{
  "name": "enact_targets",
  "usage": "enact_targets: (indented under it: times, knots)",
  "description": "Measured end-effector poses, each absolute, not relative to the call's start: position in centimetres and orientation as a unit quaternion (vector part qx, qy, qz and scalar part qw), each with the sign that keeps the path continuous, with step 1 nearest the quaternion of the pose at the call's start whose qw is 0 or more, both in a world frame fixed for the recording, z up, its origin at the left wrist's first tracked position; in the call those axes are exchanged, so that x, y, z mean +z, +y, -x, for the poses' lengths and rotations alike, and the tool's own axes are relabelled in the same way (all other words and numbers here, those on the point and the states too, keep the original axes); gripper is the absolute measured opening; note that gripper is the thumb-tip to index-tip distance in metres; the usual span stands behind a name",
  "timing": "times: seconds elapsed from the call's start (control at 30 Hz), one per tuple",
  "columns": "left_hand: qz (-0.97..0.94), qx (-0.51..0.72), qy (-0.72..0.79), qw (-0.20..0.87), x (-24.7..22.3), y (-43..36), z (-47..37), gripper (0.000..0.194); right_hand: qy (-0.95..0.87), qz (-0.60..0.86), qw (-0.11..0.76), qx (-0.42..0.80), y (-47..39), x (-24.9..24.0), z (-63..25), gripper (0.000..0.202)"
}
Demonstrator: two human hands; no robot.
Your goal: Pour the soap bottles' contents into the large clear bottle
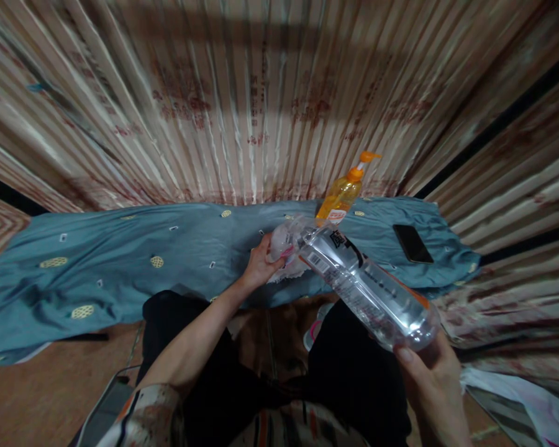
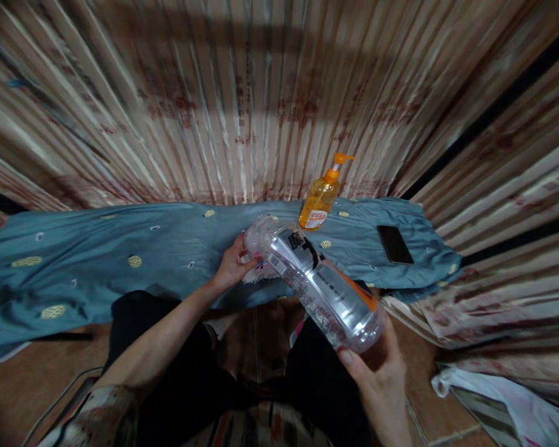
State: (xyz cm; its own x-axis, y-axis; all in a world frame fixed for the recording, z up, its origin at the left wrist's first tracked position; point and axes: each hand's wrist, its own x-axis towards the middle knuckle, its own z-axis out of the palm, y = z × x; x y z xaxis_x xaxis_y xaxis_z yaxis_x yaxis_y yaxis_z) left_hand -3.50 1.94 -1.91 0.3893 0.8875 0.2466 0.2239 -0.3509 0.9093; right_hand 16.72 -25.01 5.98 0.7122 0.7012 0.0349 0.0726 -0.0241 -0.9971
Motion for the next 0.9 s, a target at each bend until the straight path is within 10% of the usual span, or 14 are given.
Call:
enact_targets:
  times: [0.9]
  knots:
    - [-0.715, 0.388, 0.393, 0.428, -1.5, 1.8, 3.5, 0.06, -0.306, 0.665, 0.63, 0.261, -25.2, 5.4, -17.0, 0.076]
